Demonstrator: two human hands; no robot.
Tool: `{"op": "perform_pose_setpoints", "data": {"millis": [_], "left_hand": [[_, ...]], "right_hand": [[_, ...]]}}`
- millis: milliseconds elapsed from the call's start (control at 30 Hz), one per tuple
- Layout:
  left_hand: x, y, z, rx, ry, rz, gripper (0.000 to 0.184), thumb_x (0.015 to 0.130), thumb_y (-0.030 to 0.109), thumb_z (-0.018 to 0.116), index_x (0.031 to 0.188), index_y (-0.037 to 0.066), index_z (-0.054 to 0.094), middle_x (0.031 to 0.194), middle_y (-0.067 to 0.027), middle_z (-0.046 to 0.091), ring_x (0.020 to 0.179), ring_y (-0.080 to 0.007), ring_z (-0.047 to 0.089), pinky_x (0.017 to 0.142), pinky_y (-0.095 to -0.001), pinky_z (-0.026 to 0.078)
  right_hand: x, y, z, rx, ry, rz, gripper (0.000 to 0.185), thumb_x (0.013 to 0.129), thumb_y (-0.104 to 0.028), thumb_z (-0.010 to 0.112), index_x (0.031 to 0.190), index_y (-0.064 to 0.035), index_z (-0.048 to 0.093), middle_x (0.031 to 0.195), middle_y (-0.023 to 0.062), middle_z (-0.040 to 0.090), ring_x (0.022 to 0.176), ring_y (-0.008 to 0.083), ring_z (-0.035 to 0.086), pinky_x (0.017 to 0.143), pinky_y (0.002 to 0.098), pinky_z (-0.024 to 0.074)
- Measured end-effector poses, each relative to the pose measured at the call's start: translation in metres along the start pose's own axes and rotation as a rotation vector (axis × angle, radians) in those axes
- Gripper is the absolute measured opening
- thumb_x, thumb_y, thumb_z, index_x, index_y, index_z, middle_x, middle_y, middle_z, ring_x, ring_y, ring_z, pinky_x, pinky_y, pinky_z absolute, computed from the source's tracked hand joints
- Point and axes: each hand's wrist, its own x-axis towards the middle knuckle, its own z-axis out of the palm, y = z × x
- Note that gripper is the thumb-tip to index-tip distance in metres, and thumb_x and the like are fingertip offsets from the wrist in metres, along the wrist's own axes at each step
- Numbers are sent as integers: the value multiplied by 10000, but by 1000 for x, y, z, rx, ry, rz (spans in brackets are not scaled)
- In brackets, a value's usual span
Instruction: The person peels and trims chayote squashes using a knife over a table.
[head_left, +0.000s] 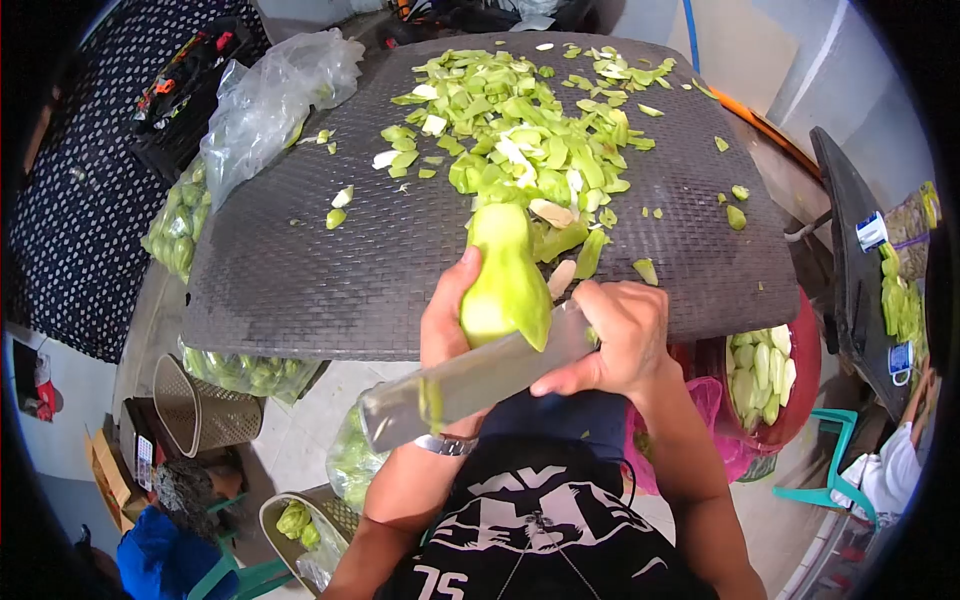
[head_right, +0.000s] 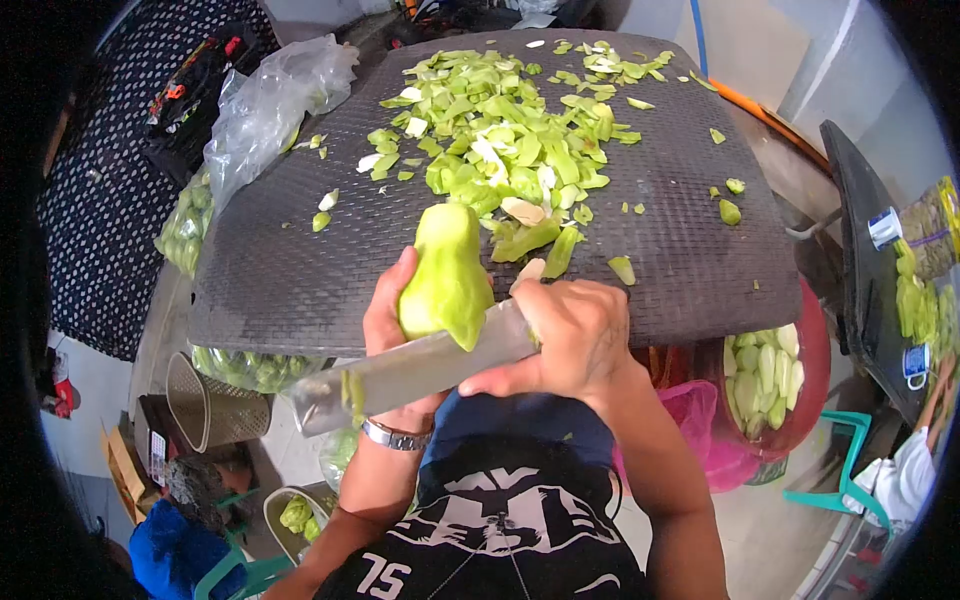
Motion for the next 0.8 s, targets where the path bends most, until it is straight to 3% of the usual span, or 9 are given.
{"op": "perform_pose_setpoints", "data": {"millis": [100, 167, 200, 367, 567, 667, 700, 733, 800], "left_hand": [[-7, 3, -2, 42, 35, 11, 548, 1022, 491, 575, 1319, 35, 635, 1139, -175, 743, 951, -287, 752, 884, -408, 612], [-10, -2, -7, 65, 38, 14, 545, 1022, 483, 571, 1334, 40, 627, 1164, -179, 736, 963, -290, 750, 896, -419, 610], [-7, -5, -7, 76, 33, 18, 544, 1022, 480, 569, 1342, 42, 624, 1176, -180, 733, 969, -291, 749, 902, -425, 609], [2, -13, 7, -63, -38, -6, 514, 1042, 456, 546, 1296, 23, 657, 1108, -188, 750, 988, -290, 745, 916, -432, 604], [2, -13, 7, -94, -66, 25, 550, 1052, 475, 512, 1321, 13, 642, 1130, -212, 743, 987, -304, 744, 905, -440, 608], [4, -18, -12, -5, -93, 73, 588, 1044, 504, 506, 1333, 7, 628, 1155, -223, 734, 991, -323, 743, 900, -442, 612], [0, -24, -18, -46, -25, 93, 604, 1037, 513, 512, 1342, 2, 619, 1167, -230, 729, 995, -333, 742, 906, -447, 611], [-4, -29, -21, -89, 44, 113, 622, 1030, 521, 518, 1351, -4, 611, 1179, -237, 723, 999, -343, 741, 912, -452, 610], [-6, -24, -21, -5, -14, 110, 631, 1023, 515, 531, 1356, -15, 604, 1179, -248, 718, 1006, -362, 738, 929, -468, 604]], "right_hand": [[-5, 29, -6, -69, -68, 149, 865, 689, -920, 684, 759, -66, 562, 592, 108, 542, 531, 340, 615, 512, 417, 479], [-10, 30, -9, -88, -90, 150, 802, 667, -870, 744, 815, -89, 642, 618, 95, 611, 558, 316, 668, 532, 413, 524], [-6, 29, -14, -102, -97, 146, 775, 655, -845, 775, 844, -100, 682, 631, 89, 645, 571, 304, 694, 542, 411, 547], [5, 0, -3, 17, -48, 41, 836, 685, -875, 738, 721, -51, 599, 556, 96, 589, 506, 311, 664, 493, 394, 530], [8, -7, -10, 41, -51, -56, 836, 684, -871, 742, 732, -48, 601, 571, 104, 598, 512, 310, 667, 492, 394, 531], [6, 6, -10, 2, -81, -23, 821, 687, -864, 747, 759, -55, 624, 571, 98, 599, 522, 314, 671, 493, 399, 526], [3, 23, -1, 75, 6, 21, 792, 699, -848, 753, 777, -68, 637, 570, 90, 599, 529, 317, 674, 495, 407, 517], [-4, 38, -5, -50, -91, 129, 762, 707, -825, 769, 791, -78, 645, 583, 84, 610, 536, 316, 677, 507, 412, 519], [-5, 47, -8, 64, -113, 223, 750, 713, -800, 786, 808, -67, 657, 610, 82, 634, 553, 308, 688, 519, 413, 527]]}}
